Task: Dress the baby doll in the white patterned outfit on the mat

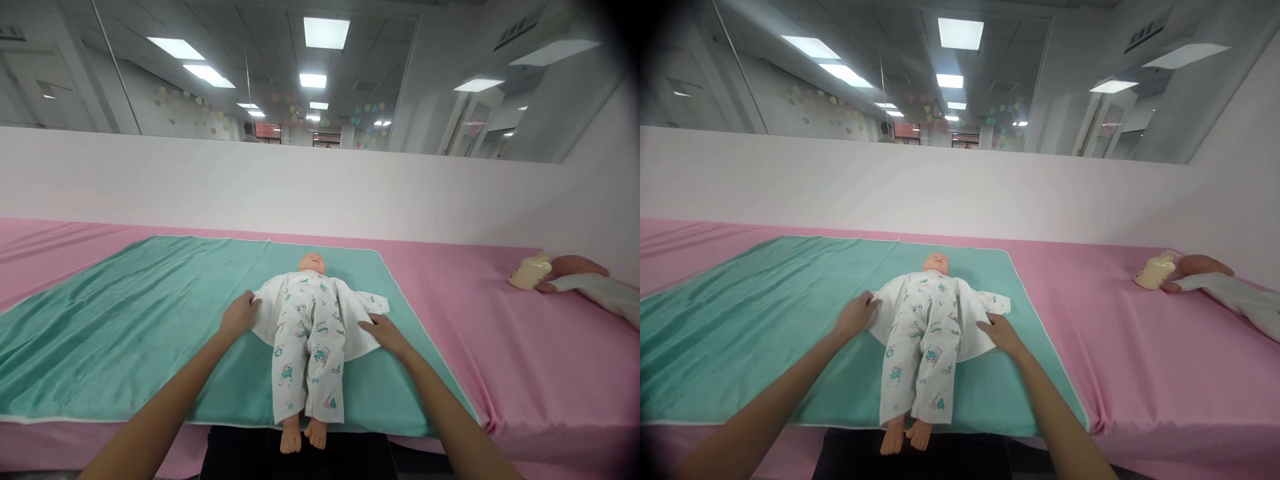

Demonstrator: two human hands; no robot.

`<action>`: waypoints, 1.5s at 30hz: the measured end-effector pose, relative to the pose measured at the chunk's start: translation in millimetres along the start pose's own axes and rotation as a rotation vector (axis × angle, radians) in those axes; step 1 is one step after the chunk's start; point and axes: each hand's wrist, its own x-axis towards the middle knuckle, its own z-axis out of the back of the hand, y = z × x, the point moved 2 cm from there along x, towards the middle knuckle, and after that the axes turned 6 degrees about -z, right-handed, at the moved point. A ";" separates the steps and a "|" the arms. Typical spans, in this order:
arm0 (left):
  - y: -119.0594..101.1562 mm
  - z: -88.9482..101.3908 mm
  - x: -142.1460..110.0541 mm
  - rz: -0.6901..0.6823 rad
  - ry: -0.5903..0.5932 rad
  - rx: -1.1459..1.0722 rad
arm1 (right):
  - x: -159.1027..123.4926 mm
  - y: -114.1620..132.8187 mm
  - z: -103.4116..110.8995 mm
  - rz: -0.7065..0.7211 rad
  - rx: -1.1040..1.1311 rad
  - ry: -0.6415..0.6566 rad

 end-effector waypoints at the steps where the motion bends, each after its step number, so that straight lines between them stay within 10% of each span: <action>1: -8.2 7.8 1.4 0.009 -0.046 -0.089 | 1.5 9.8 -0.4 0.012 0.166 0.035; 7: -102.3 45.6 -7.2 -0.143 -0.141 -0.659 | 3.7 89.0 -30.1 0.158 0.545 0.038; 11: -137.8 37.0 -45.5 -0.575 0.434 -0.573 | -32.4 120.5 -55.1 0.383 0.161 0.245; 14: -123.6 32.5 -57.3 -0.591 0.722 -0.590 | -60.2 114.4 -53.6 0.397 0.006 0.528; 16: -110.6 32.3 -44.9 -0.475 0.690 -0.731 | -60.2 104.5 -45.7 0.347 0.082 0.545; 23: -106.2 4.7 41.3 -0.117 0.164 -0.729 | 41.6 84.1 -48.9 0.090 0.163 -0.079; 37: -130.9 -20.9 96.6 -0.293 0.354 -0.386 | 109.7 105.5 -89.8 0.257 0.175 -0.249; 45: -136.4 -44.6 88.8 -0.055 0.390 -1.073 | 103.3 87.8 -88.4 0.204 0.397 -0.267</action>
